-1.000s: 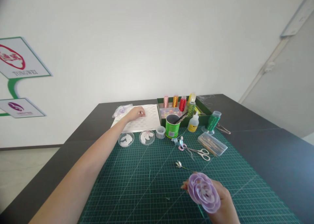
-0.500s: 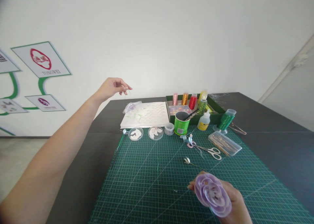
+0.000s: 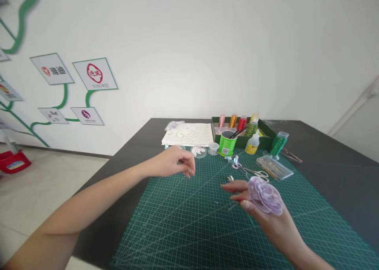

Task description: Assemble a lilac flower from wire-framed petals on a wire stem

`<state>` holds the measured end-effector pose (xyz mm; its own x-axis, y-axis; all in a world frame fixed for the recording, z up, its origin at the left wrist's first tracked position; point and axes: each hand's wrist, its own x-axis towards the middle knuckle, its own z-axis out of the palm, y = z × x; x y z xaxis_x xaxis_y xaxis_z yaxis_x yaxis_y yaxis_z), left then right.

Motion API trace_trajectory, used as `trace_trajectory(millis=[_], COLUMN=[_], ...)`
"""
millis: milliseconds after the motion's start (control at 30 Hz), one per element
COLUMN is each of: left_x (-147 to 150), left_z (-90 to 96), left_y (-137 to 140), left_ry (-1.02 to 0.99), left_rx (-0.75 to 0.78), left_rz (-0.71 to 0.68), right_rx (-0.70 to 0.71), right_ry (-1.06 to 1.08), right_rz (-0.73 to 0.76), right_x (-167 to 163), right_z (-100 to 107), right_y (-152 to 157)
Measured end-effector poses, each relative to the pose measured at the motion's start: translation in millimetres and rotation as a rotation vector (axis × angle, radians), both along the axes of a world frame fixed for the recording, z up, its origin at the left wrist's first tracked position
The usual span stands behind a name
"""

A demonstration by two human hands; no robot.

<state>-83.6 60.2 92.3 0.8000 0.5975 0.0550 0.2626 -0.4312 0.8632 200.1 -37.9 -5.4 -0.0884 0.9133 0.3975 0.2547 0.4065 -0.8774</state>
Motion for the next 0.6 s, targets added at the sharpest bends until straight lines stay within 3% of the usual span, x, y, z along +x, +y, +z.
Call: trace_trajectory(millis=[133,233,467,600], left_x=[18.4,31.3,48.2,54.2], left_z=[-20.3,-22.3,-6.8,-11.4], left_y=[-33.2,-45.0,-45.2,-36.8], left_ry=[-0.091,-0.222,-0.503,-0.63], left_rx=[-0.097,-0.216,-0.236,-0.256], left_rz=[-0.071,-0.09,0.003,0.079], right_rx=[-0.042,-0.064,-0.124,-0.134], right_ry=[0.138,0.287,0.52,0.609], right_rz=[0.217,0.379,0.62,0.663], right_x=[-12.2,-22.4,-35.9,-41.4], right_z=[5.8,15.7,35.4,33.7], right_y=[3.7,6.9,14.2,26.8])
